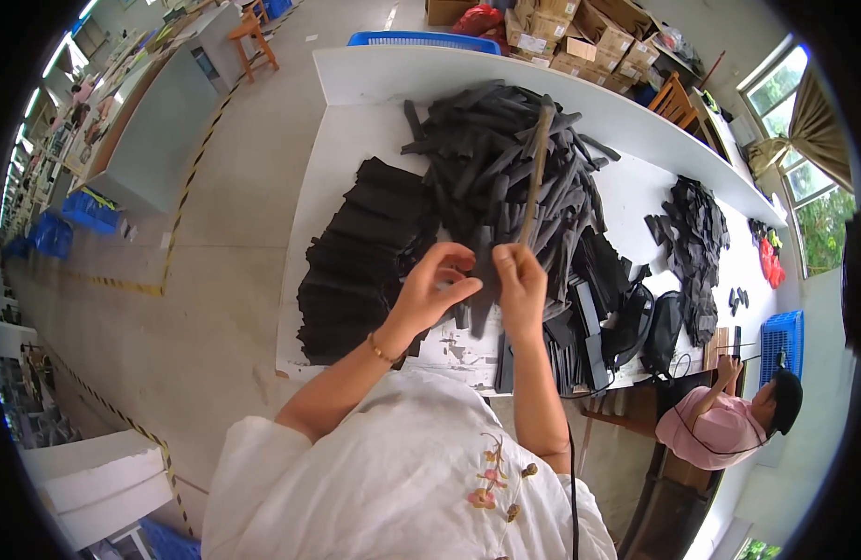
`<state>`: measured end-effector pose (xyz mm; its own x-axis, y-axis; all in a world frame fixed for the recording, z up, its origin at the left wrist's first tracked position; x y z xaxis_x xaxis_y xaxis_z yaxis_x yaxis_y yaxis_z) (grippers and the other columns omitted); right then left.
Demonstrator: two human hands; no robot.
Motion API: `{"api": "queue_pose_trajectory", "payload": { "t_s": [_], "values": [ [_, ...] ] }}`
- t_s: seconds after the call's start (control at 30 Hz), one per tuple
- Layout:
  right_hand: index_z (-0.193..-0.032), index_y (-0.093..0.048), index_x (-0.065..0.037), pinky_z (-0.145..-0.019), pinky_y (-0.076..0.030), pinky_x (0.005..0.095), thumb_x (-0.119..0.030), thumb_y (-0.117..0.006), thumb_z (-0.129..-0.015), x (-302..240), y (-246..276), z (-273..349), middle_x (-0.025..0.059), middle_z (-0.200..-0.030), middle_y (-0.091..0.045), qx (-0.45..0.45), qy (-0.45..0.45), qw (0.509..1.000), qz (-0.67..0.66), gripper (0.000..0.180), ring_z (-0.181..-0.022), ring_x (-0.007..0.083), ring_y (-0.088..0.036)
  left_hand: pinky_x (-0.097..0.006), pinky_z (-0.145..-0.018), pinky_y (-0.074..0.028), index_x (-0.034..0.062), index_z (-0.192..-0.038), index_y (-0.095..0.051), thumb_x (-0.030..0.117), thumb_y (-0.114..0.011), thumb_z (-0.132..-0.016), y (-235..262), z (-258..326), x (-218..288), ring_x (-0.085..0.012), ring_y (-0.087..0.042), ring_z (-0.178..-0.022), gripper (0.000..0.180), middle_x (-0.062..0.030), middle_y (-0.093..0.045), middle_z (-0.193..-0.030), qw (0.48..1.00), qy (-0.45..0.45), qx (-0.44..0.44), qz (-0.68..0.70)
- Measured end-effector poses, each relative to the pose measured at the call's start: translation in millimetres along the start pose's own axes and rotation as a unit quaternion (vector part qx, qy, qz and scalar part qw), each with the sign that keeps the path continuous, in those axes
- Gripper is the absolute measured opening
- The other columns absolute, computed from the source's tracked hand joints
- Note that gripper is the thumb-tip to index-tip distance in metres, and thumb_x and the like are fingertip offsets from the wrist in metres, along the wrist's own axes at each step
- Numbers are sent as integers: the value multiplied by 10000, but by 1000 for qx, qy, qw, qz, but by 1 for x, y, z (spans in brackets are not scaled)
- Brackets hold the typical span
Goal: The recorder is assembling components by inserting long wooden rods into black foam sleeves at a factory workbench.
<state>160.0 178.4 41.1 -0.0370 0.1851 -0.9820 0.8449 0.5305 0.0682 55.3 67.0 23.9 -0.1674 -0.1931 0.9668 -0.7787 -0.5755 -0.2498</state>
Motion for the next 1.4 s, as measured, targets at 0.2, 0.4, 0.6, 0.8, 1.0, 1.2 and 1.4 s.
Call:
{"api": "queue_pose_trajectory", "payload": {
  "t_s": [0.2, 0.4, 0.6, 0.8, 1.0, 1.2, 1.4],
  "values": [
    [-869, -572, -30, -504, -331, 194, -257, -564, -964, 14, -16, 18, -51, -669, -479, -72, -99, 986, -117, 245, -573, 30, -418, -162, -699, -414, 28, -979, -621, 89, -622, -898, 12, -9, -28, -23, -533, -763, 102, 42, -588, -865, 989, 60, -47, 127],
    [-901, -555, -39, -498, -319, 188, -144, -599, -939, 13, -33, 32, -52, -676, -472, -26, -36, 991, -123, 120, -569, 22, -406, -180, -624, -429, 45, -927, -606, 208, -516, -979, 17, -6, -33, -29, -533, -677, 193, 17, -576, -746, 998, 10, 34, 46],
    [-951, -555, -20, -508, -352, 175, -110, -658, -889, 29, -23, 25, -32, -722, -515, -14, -117, 975, -187, 150, -572, 28, -433, -233, -334, -289, 69, -801, -537, 315, -459, -1002, 23, 16, -59, -77, -411, -365, 327, 11, -476, -543, 986, 143, 56, 57],
    [-975, -610, -15, -502, -361, 186, -172, -663, -894, 54, -37, 35, -25, -731, -554, -110, -150, 979, -88, 185, -580, 33, -459, -214, -345, -300, 64, -840, -551, 388, -450, -995, 15, 22, -57, -70, -423, -385, 372, -6, -491, -557, 981, 155, 45, 109],
    [-897, -597, -50, -428, -272, 183, -189, -600, -938, 48, 13, -7, -67, -617, -445, 133, -77, 986, -57, 145, -480, 10, -359, -223, -389, -280, 29, -863, -584, 277, -478, -984, 7, 46, -78, -47, -369, -413, 295, 36, -439, -515, 949, 226, -213, -49],
    [-895, -595, -48, -428, -263, 189, -181, -605, -935, 67, 30, -29, -67, -619, -435, 167, -64, 984, -26, 139, -482, 16, -348, -225, -400, -278, 19, -825, -553, 285, -476, -985, 13, 49, -80, -50, -350, -422, 320, 28, -408, -512, 948, 237, -211, 19],
    [-867, -591, -66, -429, -273, 191, -181, -613, -928, 70, 69, -64, -68, -615, -430, 284, -47, 956, -48, 132, -481, 22, -361, -216, -398, -286, 65, -670, -452, 170, -415, -945, 41, 42, -102, -62, -384, -418, 298, -6, -457, -521, 950, 263, -166, 8]
  ]
}}
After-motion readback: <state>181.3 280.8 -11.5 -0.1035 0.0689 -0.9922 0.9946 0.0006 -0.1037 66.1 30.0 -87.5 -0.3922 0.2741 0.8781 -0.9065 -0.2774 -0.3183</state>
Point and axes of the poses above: each hand's wrist, its own z-axis away from the middle knuckle, its own y-axis out of the back of the hand, x = y × z, the point moved 6 cm from there along -z, towards the middle knuckle
